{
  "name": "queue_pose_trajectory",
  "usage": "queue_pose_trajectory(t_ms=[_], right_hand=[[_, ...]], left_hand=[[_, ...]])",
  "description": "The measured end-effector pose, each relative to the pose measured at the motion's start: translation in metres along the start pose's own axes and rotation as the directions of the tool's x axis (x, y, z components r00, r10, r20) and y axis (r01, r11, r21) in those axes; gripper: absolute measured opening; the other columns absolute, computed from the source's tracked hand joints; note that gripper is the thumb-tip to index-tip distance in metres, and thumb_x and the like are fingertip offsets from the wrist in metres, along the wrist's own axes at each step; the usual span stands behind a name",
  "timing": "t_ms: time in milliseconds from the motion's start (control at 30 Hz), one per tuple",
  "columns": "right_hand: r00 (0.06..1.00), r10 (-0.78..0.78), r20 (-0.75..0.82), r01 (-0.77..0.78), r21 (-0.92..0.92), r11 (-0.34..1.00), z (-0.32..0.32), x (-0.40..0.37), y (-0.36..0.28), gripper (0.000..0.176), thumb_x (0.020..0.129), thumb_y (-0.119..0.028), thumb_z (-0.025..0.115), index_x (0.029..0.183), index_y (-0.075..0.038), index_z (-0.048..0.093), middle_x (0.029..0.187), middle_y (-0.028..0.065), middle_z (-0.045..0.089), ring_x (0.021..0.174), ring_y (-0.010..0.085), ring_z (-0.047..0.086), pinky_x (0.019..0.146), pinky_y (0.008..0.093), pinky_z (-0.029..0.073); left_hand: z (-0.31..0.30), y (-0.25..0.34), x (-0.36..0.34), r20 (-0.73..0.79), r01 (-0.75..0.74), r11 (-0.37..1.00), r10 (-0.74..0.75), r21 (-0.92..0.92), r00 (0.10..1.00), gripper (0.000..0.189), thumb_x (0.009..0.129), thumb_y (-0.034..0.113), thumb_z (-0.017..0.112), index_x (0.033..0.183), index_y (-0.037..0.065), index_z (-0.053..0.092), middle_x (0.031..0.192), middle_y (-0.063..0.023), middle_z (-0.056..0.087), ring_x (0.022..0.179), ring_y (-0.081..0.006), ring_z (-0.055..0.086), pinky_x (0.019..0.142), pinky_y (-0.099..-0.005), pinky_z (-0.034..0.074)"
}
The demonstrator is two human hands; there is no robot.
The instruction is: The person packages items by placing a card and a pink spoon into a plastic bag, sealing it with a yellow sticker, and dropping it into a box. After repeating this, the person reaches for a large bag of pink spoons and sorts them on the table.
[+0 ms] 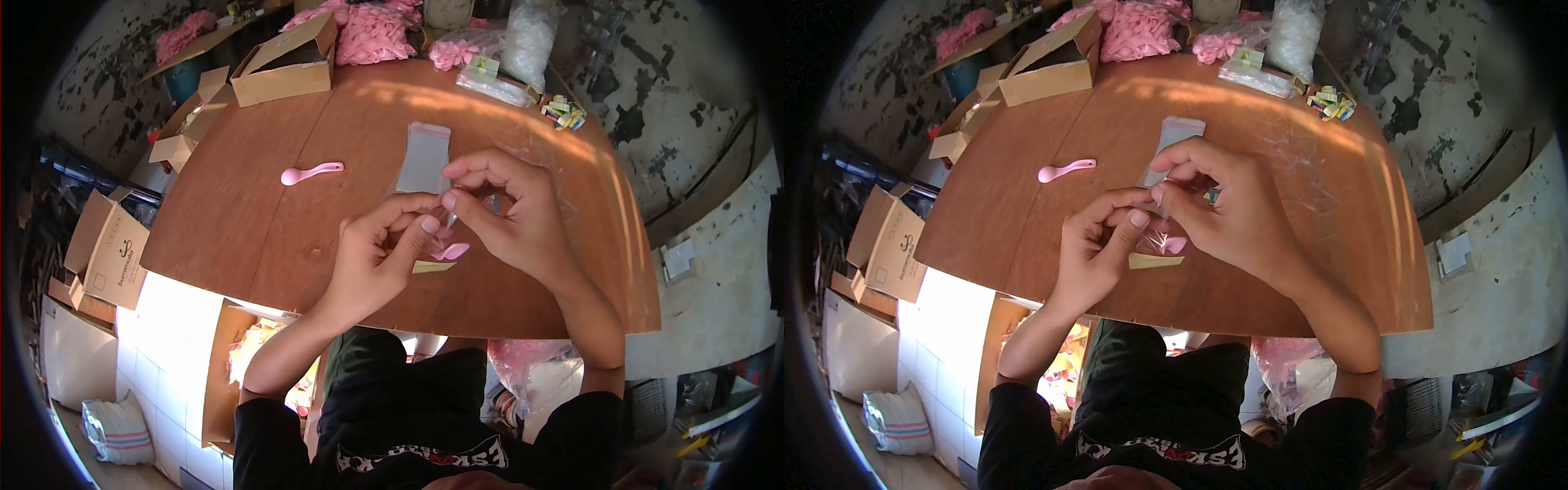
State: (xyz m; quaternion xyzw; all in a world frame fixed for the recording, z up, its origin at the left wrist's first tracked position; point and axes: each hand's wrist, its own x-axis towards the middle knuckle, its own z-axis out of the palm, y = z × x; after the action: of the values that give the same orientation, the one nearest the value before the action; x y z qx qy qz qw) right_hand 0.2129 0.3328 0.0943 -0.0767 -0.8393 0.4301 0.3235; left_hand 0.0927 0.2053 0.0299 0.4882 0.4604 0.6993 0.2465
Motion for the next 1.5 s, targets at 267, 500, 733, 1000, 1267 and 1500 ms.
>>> queue_pose_trajectory(t_ms=[267,500,733,1000,1267,1500], right_hand=[[0.841,-0.538,0.059,0.476,-0.554,0.683,-0.008,-0.001,0.005,0.012,0.069,-0.004,0.072,0.079,-0.006,0.066,0.089,0.0035,0.059,0.079,0.0244,0.057,0.066,0.0358,0.049],[0.789,-0.573,0.223,0.524,-0.731,0.437,-0.008,-0.009,0.002,0.013,0.06,-0.009,0.07,0.07,-0.006,0.062,0.083,0.0021,0.056,0.078,0.0191,0.055,0.065,0.0335,0.045],[0.944,-0.319,0.08,0.316,-0.488,0.814,-0.016,-0.009,0.009,0.012,0.059,0.004,0.067,0.067,-0.002,0.06,0.075,0.0052,0.057,0.069,0.0219,0.058,0.066,0.0318,0.046],[0.974,0.002,-0.227,0.088,0.384,0.919,-0.06,0.013,0.019,0.003,0.078,-0.003,0.061,0.075,-0.002,0.063,0.073,0.0041,0.059,0.068,0.0148,0.058,0.064,0.0305,0.05],[0.808,0.345,-0.478,-0.561,-0.803,0.201,-0.157,-0.005,0.213,0.038,0.081,-0.012,0.066,0.116,0.003,0.062,0.116,0.0147,0.065,0.101,0.0233,0.063,0.094,0.0429,0.046],[0.991,0.071,0.112,-0.099,0.265,0.959,-0.051,-0.014,0.075,0.036,0.088,-0.018,0.07,0.118,0.001,0.062,0.112,0.0099,0.064,0.105,0.0183,0.061,0.089,0.0316,0.05]], left_hand=[[0.005,0.01,0.005,-0.012,0.018,0.973,-0.016,0.23,1.0,0.02,0.096,0.007,0.054,0.107,-0.007,0.065,0.081,-0.0151,0.071,0.075,-0.0177,0.072,0.065,-0.0284,0.057],[0.001,0.023,0.007,0.195,-0.189,0.822,0.097,0.538,0.976,0.022,0.089,0.001,0.059,0.11,-0.006,0.062,0.077,-0.0175,0.069,0.069,-0.0192,0.071,0.062,-0.0274,0.054],[-0.007,0.024,0.013,0.409,-0.35,0.688,0.084,0.636,0.908,0.028,0.085,-0.002,0.06,0.112,-0.005,0.062,0.085,-0.0214,0.068,0.073,-0.0288,0.071,0.064,-0.0358,0.054],[-0.007,0.014,0.002,0.195,-0.12,0.957,0.07,0.264,0.978,0.035,0.093,-0.002,0.052,0.127,-0.004,0.054,0.095,-0.0192,0.071,0.088,-0.0253,0.072,0.077,-0.0317,0.056],[-0.01,-0.001,0.01,0.006,0.005,0.998,-0.004,-0.062,1.0,0.028,0.101,0.006,0.046,0.125,-0.007,0.049,0.107,-0.0191,0.068,0.1,-0.0215,0.067,0.088,-0.0305,0.053],[0.003,-0.017,0.017,0.038,0.022,0.992,-0.018,-0.126,0.999,0.025,0.102,0.008,0.044,0.121,-0.006,0.051,0.104,-0.0154,0.069,0.095,-0.0187,0.068,0.084,-0.0281,0.054]])
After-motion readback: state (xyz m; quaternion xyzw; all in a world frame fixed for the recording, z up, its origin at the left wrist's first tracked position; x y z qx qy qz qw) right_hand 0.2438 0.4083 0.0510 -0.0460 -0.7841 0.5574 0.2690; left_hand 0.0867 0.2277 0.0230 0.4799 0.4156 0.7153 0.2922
